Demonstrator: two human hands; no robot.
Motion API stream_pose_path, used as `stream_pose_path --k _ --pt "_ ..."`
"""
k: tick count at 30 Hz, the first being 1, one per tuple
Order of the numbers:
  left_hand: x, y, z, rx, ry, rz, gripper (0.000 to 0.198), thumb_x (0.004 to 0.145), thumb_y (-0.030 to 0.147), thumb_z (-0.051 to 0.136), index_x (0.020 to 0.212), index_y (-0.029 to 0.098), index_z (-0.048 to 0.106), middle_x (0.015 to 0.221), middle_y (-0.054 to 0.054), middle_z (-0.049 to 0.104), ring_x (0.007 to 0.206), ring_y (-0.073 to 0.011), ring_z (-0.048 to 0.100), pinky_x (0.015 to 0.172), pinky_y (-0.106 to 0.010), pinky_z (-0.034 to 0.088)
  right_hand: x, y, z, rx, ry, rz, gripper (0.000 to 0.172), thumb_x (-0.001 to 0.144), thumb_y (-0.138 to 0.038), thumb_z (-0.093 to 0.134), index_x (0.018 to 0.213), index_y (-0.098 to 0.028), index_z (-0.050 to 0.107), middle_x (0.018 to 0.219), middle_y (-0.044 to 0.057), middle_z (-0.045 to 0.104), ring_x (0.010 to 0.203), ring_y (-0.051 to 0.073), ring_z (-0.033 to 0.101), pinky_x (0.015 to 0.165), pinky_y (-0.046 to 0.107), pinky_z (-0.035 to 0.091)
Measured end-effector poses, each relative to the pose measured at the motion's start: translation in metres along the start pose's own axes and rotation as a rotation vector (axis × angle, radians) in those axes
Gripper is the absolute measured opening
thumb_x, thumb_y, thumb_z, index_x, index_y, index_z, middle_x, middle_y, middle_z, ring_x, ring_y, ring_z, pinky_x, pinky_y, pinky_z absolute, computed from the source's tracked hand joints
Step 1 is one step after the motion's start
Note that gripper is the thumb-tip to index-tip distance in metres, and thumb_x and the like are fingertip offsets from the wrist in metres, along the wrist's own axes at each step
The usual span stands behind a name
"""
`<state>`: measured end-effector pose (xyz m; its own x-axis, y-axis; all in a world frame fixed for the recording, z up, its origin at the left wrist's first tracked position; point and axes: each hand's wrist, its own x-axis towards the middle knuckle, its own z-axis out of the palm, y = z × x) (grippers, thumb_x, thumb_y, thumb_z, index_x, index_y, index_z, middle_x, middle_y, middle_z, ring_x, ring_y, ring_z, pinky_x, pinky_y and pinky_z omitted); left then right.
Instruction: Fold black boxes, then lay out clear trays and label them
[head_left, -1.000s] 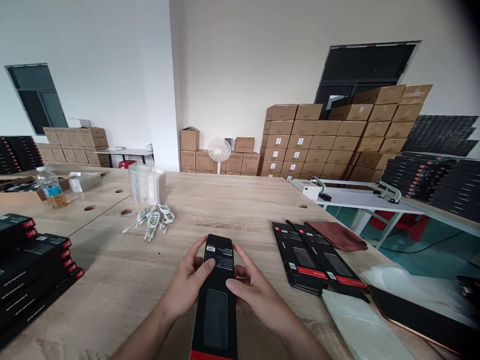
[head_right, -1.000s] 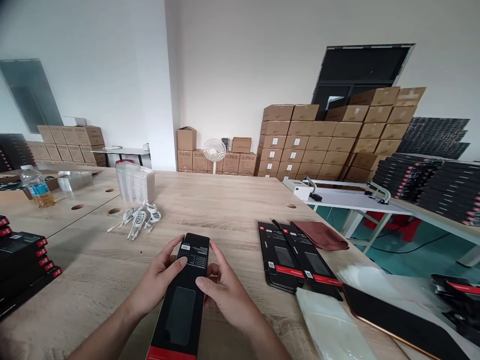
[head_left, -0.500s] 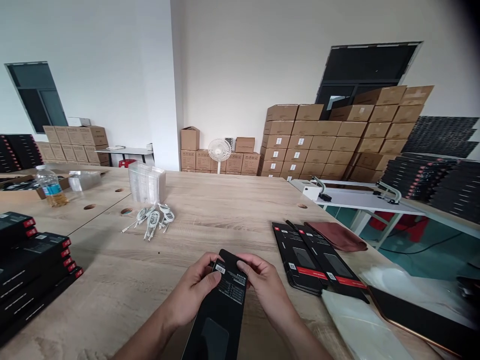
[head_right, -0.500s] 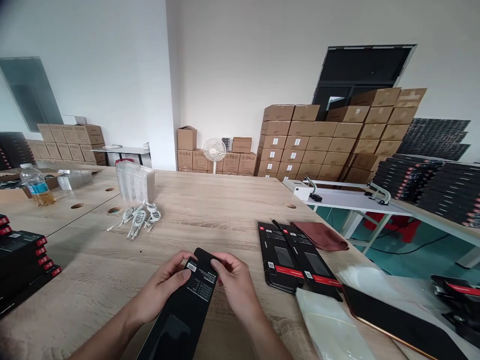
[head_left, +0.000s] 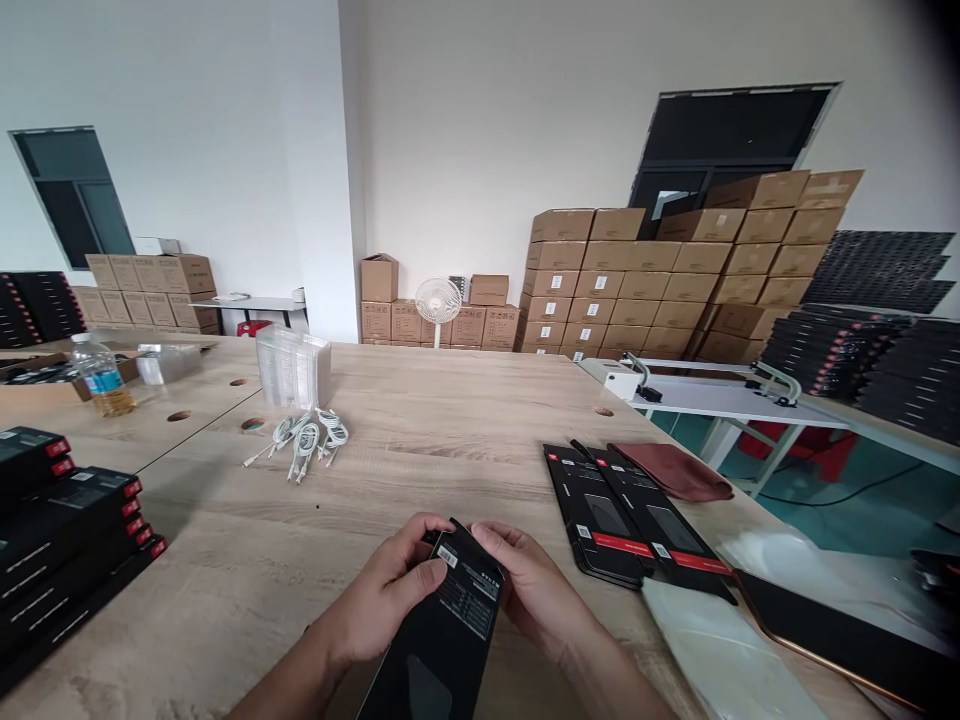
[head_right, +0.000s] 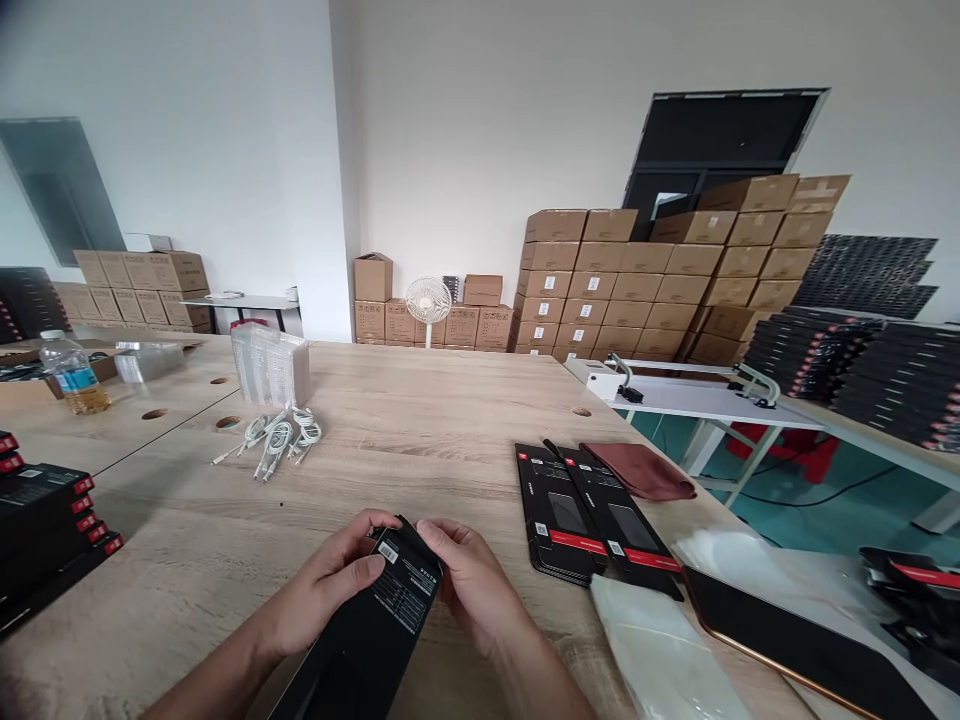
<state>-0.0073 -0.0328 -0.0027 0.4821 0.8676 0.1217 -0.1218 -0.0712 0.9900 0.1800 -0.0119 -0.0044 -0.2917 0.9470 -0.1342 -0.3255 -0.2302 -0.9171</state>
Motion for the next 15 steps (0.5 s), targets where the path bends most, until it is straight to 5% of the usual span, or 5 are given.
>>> stream_pose_path --k 6,15 --pt "-0.0018 -0.0029 0.0014 -0.031 0.013 -0.004 0.052 0.088 0.042 0.056 0.133 0.025 0.036 0.089 -0.001 0.057 0.072 -0.0122 0.05 0.065 -0.026 0.038 -0.0019 -0.0016 -0.0041 -0.223 0.026 -0.179 0.032 0.07 -0.045 0.079 0.076 -0.015 0.071 0.073 0.002 0.064 0.071 0.016 0.053 0.067 0.027 0.04" --pt "0.0014 -0.0009 0.0053 -0.164 0.041 0.033 0.031 0.087 0.038 0.059 0.113 0.022 0.054 0.083 0.001 0.057 0.069 -0.0098 0.049 0.063 -0.023 0.038 -0.0066 -0.0063 0.0021 -0.19 0.019 -0.156 0.033 0.073 -0.049 0.075 0.076 -0.016 0.073 0.07 0.002 0.065 0.071 0.018 0.057 0.073 0.031 0.043"
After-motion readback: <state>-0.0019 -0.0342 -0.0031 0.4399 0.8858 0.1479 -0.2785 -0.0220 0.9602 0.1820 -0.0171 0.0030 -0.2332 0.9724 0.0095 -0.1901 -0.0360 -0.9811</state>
